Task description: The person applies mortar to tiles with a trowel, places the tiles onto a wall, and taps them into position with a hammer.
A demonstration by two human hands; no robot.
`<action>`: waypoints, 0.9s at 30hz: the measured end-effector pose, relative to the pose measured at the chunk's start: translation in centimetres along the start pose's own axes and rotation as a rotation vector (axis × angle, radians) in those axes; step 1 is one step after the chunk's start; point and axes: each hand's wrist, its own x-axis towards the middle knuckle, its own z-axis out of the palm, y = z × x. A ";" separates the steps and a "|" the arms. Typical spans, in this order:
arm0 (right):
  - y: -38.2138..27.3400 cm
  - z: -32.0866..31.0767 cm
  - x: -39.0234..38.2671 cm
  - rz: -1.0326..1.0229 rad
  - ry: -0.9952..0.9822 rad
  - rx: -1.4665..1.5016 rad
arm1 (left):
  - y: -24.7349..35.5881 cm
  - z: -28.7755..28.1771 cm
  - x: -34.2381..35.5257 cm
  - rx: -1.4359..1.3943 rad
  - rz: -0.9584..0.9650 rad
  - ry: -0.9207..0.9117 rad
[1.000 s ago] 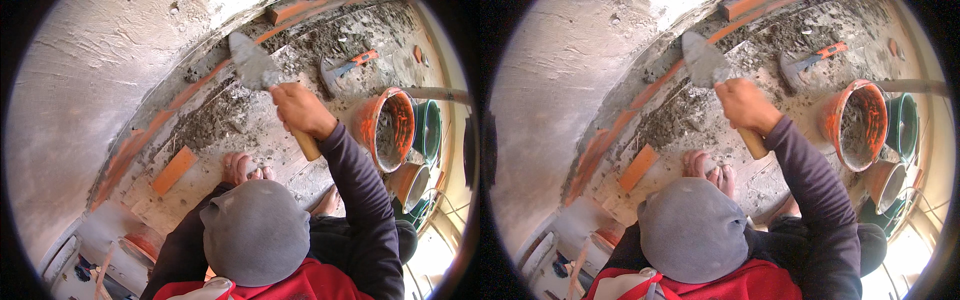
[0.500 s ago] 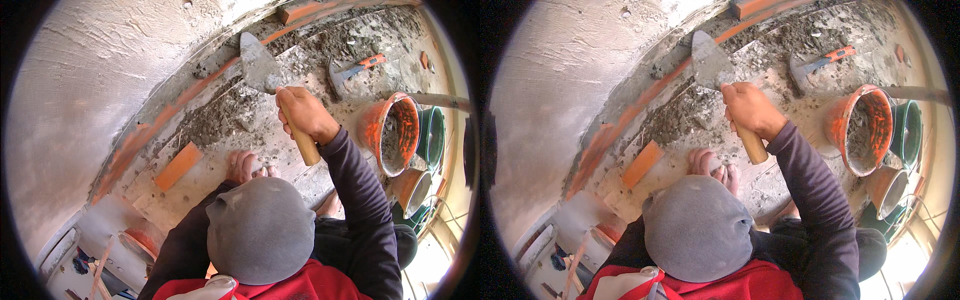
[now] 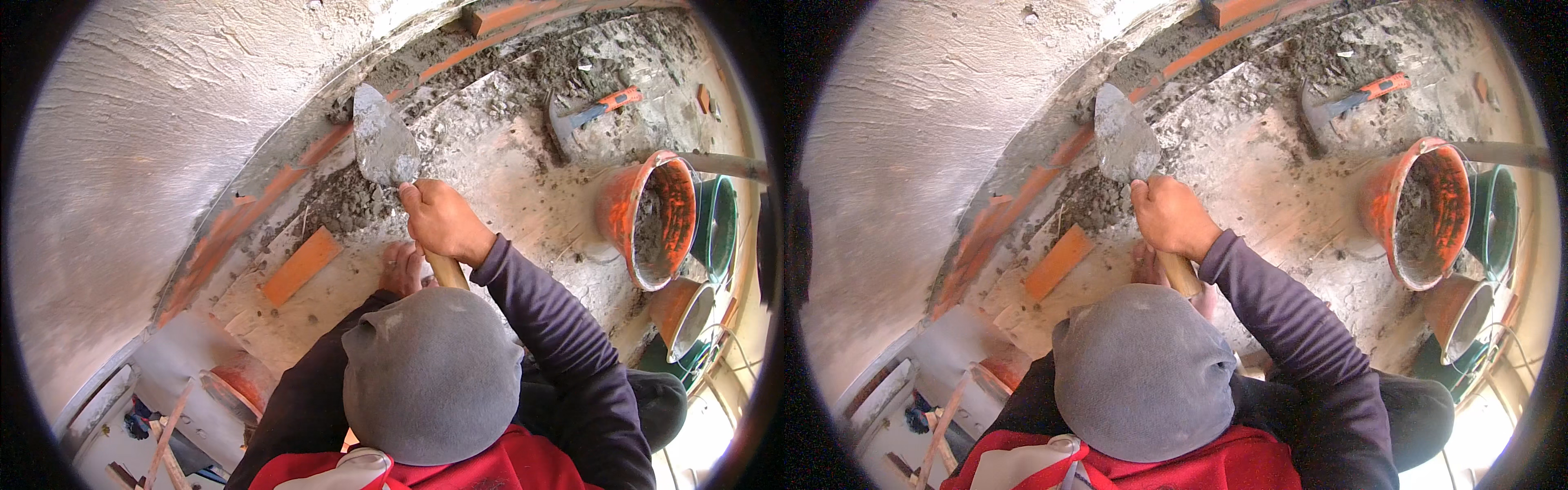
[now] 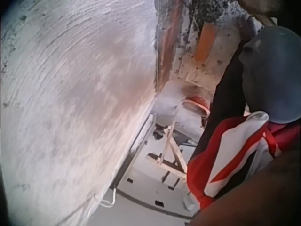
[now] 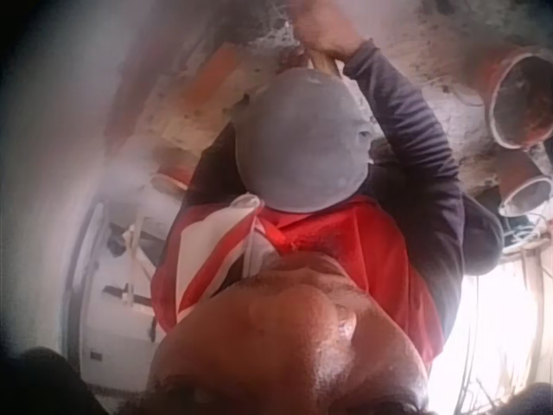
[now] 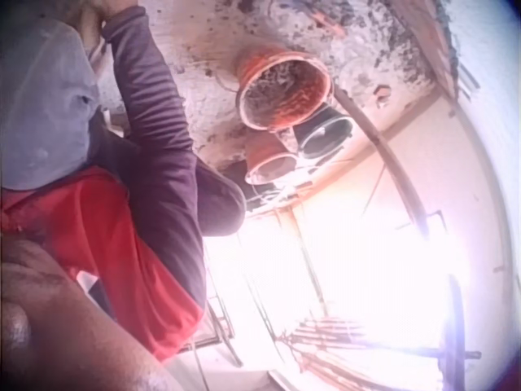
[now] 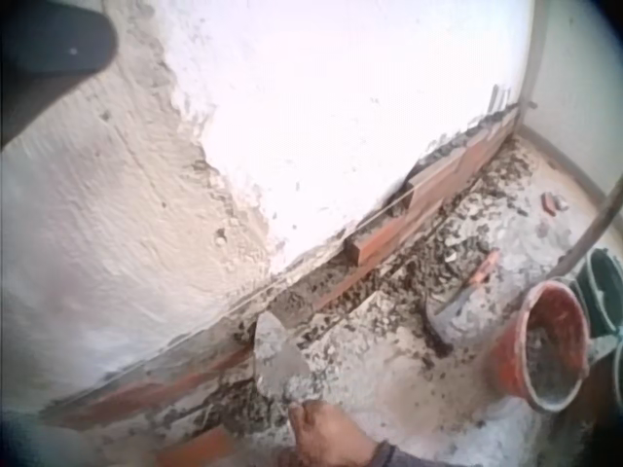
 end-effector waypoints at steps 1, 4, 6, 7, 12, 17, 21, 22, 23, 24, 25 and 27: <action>0.2 0.3 -0.1 -0.052 0.071 -0.043 | -0.9 -0.2 0.1 -0.046 -0.003 -0.097; -1.0 1.0 -0.7 0.015 -0.065 0.064 | -3.8 1.2 -2.7 0.022 -0.010 -0.297; -0.7 1.7 -0.6 -0.051 -0.026 -0.005 | -4.5 2.0 -3.8 0.056 -0.012 -0.326; -0.5 1.8 -0.6 -0.082 -0.003 -0.041 | -4.4 2.1 -3.6 0.043 -0.012 -0.301; 0.4 0.0 -0.9 -0.123 0.006 -0.134 | -1.4 -1.2 0.1 -0.083 -0.014 -0.256; 0.3 -0.9 -1.7 -0.035 0.051 -0.030 | 0.4 -2.1 1.4 -0.147 -0.095 -0.239; -0.1 2.4 -0.7 -0.102 0.097 -0.047 | -3.1 0.4 -2.3 0.027 -0.031 -0.284; 0.1 2.6 -0.6 -0.102 0.099 -0.033 | -3.3 0.9 -2.4 0.060 -0.017 -0.270; 0.3 2.8 -0.6 -0.102 0.101 -0.019 | -3.5 1.2 -2.6 0.094 -0.003 -0.255; 0.5 2.9 -0.5 -0.103 0.104 -0.004 | -3.7 1.3 -2.9 0.075 -0.006 -0.269; 0.9 2.7 -0.6 -0.097 0.103 -0.029 | -3.3 1.1 -2.4 0.050 -0.009 -0.289; 1.3 2.1 -0.6 -0.094 0.098 -0.079 | -2.8 0.7 -1.8 0.007 -0.021 -0.295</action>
